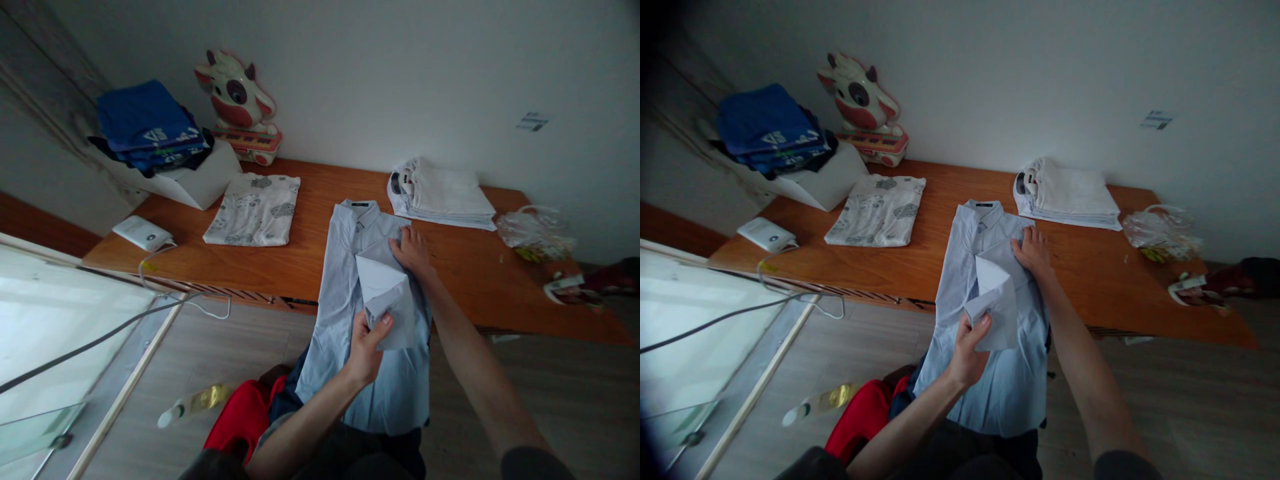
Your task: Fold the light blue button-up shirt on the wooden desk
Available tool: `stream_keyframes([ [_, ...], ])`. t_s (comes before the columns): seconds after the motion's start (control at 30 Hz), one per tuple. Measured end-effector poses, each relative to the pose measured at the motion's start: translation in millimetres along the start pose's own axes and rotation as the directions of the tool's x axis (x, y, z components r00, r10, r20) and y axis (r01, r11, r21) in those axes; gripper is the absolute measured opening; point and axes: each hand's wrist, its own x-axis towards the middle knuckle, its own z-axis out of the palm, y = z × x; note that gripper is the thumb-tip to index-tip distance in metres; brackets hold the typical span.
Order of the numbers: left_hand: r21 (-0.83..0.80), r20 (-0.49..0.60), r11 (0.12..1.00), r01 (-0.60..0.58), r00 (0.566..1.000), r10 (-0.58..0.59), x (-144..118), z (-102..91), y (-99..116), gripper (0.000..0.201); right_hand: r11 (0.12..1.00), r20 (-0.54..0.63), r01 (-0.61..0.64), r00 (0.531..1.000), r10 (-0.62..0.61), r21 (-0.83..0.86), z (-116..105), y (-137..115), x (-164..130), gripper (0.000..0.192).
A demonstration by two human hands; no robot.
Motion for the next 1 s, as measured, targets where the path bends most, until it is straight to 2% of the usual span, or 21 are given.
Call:
stream_keyframes([
  [0.07, 0.030, 0.052, 0.999, -0.020, 0.998, 0.019, 0, -4.3, -3, 0.051, 1.000, -0.012, -0.005, 1.000, 0.005, 0.008, 2, 0, -1, 0.070],
  [0.17, 0.081, 0.109, 0.996, -0.037, 0.994, 0.028, 3, -6.4, -5, 0.048, 1.000, 0.038, 0.003, 0.999, -0.004, 0.012, 7, 2, -2, 0.076],
  [0.37, 0.103, 0.169, 0.994, -0.040, 0.985, 0.022, 6, -3.1, -3, 0.046, 1.000, 0.115, 0.007, 0.993, -0.006, -0.003, 10, 6, 1, 0.082],
  [0.47, 0.083, 0.148, 0.996, -0.034, 0.989, 0.022, 2, -2.1, 1, 0.053, 1.000, 0.114, 0.011, 0.993, -0.009, -0.020, 8, 5, 1, 0.082],
  [0.53, 0.069, 0.095, 0.997, -0.041, 0.995, 0.034, 0, -1.8, 3, 0.057, 1.000, 0.116, 0.010, 0.993, -0.007, -0.028, 8, 4, 1, 0.083],
  [0.67, 0.060, -0.017, 0.997, -0.046, 0.999, 0.047, 0, -1.5, 5, 0.055, 0.999, 0.108, 0.014, 0.994, -0.009, -0.043, 8, 3, 0, 0.084],
  [0.73, 0.050, -0.039, 0.998, -0.042, 0.998, 0.044, 1, -1.8, 4, 0.053, 0.999, 0.102, 0.018, 0.995, -0.014, -0.044, 9, 4, 0, 0.084],
  [0.87, 0.047, -0.019, 0.998, -0.041, 0.999, 0.042, 1, -3.8, 3, 0.049, 0.999, 0.108, 0.013, 0.994, -0.007, -0.051, 10, 5, 0, 0.084],
  [1.0, 0.100, 0.067, 0.990, -0.100, 0.993, 0.093, -2, -5.0, 8, 0.046, 0.999, 0.110, 0.009, 0.994, -0.004, -0.046, 10, 5, 1, 0.083],
])
